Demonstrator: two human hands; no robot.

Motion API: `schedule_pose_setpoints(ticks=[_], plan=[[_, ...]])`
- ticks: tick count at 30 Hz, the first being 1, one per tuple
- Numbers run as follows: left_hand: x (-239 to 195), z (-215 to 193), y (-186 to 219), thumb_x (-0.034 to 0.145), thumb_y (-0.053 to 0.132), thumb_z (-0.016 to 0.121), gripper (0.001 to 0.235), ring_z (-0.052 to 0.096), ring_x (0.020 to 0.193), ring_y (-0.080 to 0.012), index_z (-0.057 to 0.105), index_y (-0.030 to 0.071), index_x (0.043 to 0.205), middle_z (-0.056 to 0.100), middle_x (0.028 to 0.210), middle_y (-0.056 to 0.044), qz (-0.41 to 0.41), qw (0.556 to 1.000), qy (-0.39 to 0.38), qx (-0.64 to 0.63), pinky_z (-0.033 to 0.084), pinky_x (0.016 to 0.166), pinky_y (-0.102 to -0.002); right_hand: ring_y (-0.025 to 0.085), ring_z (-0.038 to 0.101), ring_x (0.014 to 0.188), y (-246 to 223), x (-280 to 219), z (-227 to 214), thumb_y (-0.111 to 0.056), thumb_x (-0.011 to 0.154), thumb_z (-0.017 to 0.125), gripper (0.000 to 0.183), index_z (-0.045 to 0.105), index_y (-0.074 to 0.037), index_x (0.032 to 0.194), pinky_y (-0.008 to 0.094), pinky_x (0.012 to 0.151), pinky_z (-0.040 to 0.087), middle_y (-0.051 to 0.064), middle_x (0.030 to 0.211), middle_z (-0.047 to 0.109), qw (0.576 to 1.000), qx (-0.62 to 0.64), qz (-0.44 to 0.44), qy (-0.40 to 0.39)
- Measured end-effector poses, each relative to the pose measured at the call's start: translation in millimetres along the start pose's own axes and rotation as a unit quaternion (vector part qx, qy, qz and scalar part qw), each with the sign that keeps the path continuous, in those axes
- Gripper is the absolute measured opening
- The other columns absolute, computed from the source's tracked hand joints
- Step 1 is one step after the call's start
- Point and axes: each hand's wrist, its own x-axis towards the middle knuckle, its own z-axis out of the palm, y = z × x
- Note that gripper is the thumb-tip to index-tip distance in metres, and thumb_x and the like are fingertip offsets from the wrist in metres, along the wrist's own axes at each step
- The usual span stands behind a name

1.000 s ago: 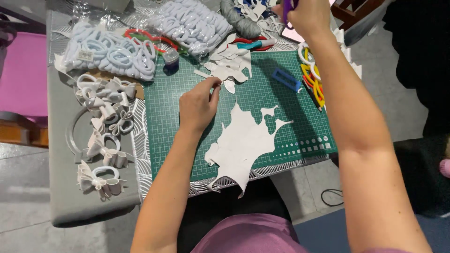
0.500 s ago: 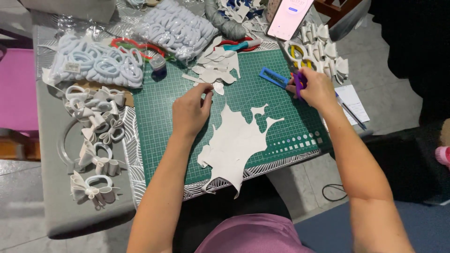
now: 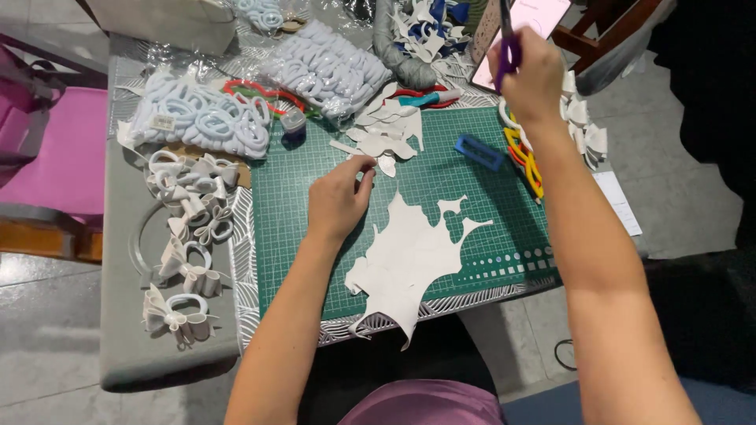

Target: Cutting out intricate shapes from white material using scissors and applying small blue strips.

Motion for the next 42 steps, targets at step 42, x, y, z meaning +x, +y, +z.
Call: schedule_pose_setpoints(ticks=[42], plan=[[-102, -130, 38, 0.089, 0.029, 0.076, 0.049, 0.068, 0.112, -0.0368, 0.062, 0.010, 0.133, 0.068, 0.115, -0.013, -0.118, 0.968, -0.200, 0.094, 0.051, 0.097, -0.049, 0.030, 0.076, 0.085, -160, -225, -21, -0.031, 0.080, 0.081, 0.034, 0.060, -0.026, 0.107, 0.046, 0.075, 0.059, -0.001, 0.086, 0.077, 0.925, -0.003, 0.028, -0.379]])
